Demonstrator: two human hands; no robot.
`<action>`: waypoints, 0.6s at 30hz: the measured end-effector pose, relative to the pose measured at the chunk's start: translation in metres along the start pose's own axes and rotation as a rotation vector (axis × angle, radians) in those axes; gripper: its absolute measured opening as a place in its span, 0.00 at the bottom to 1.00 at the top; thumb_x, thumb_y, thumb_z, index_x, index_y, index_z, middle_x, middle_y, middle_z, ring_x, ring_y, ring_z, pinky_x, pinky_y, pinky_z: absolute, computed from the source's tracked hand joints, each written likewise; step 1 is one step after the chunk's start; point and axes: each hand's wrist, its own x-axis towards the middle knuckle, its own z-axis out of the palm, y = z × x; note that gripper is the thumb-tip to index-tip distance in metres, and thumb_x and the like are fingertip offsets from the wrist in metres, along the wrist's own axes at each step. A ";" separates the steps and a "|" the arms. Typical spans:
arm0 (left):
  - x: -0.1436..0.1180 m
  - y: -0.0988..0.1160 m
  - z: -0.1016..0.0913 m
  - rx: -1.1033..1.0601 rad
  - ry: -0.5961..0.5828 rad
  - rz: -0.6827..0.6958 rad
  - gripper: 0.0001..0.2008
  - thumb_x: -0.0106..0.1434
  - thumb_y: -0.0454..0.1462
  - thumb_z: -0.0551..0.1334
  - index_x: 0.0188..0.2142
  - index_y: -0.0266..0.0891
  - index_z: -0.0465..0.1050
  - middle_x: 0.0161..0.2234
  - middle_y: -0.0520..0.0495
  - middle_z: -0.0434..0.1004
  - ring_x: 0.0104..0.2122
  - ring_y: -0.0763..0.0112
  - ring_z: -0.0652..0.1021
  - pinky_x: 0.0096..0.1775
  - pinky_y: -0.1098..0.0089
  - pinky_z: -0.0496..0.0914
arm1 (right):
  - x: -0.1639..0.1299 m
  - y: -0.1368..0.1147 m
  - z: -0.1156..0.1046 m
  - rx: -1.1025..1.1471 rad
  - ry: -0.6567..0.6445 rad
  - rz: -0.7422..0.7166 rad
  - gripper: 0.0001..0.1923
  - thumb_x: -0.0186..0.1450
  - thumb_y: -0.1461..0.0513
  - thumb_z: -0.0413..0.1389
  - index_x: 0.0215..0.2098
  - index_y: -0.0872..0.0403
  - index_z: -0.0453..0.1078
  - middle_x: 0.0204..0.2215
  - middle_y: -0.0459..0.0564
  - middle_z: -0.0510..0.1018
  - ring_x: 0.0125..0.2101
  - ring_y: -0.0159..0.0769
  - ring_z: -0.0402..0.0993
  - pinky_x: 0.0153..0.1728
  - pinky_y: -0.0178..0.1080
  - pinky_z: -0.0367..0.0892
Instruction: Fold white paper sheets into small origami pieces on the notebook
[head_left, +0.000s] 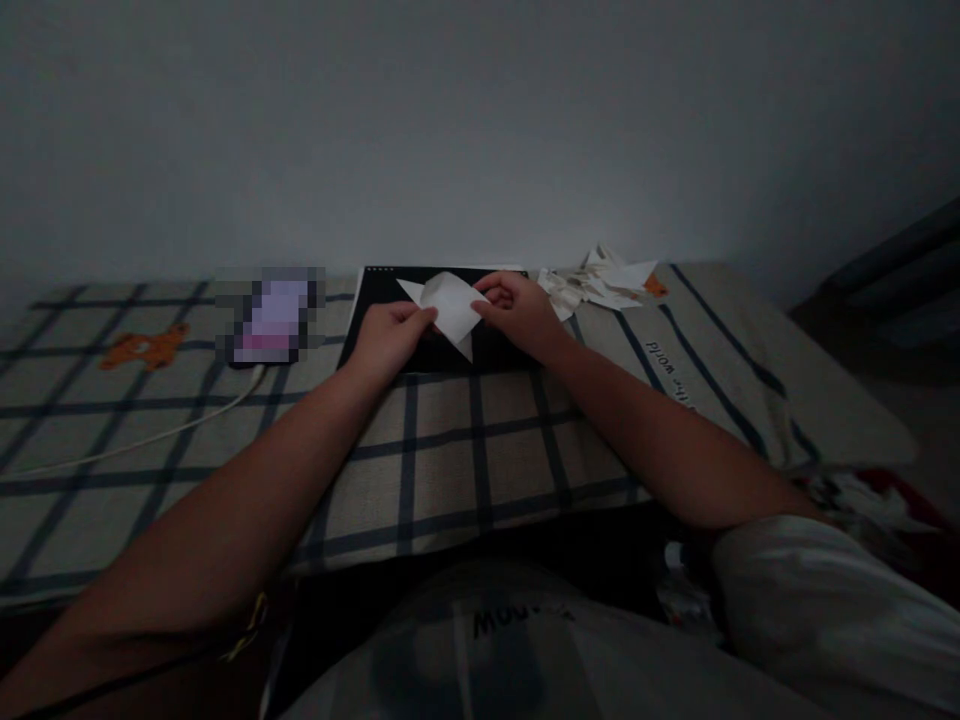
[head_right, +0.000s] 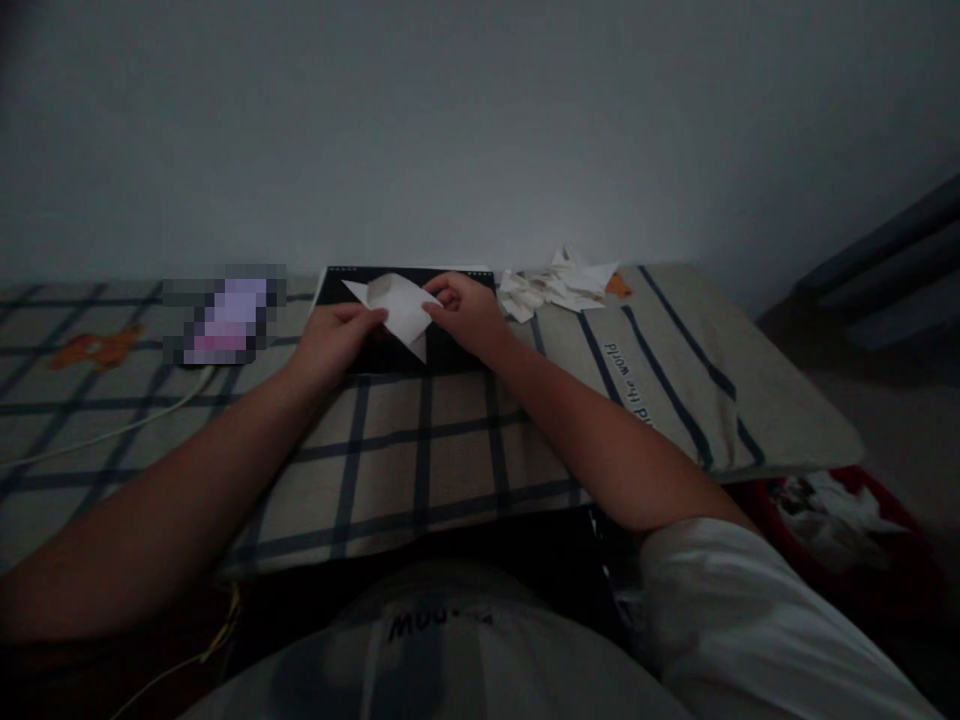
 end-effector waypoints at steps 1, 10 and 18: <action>0.000 0.000 0.000 0.017 -0.006 0.008 0.16 0.62 0.48 0.66 0.24 0.39 0.77 0.21 0.51 0.73 0.24 0.70 0.68 0.29 0.70 0.59 | -0.001 -0.002 0.000 -0.011 0.006 -0.005 0.13 0.65 0.57 0.65 0.45 0.52 0.76 0.32 0.44 0.79 0.31 0.35 0.74 0.35 0.38 0.71; -0.004 0.002 -0.007 0.264 0.057 0.158 0.20 0.66 0.52 0.68 0.29 0.38 0.83 0.26 0.47 0.80 0.27 0.66 0.75 0.31 0.66 0.64 | -0.003 -0.022 -0.007 -0.170 0.070 -0.007 0.05 0.68 0.60 0.61 0.39 0.53 0.77 0.33 0.48 0.83 0.32 0.36 0.75 0.38 0.40 0.70; -0.010 0.006 -0.007 0.573 -0.267 0.889 0.20 0.76 0.45 0.59 0.54 0.37 0.84 0.56 0.35 0.86 0.57 0.49 0.82 0.61 0.49 0.74 | -0.001 -0.022 -0.015 -0.393 0.039 0.013 0.08 0.68 0.64 0.59 0.40 0.56 0.82 0.32 0.50 0.84 0.32 0.37 0.72 0.39 0.40 0.67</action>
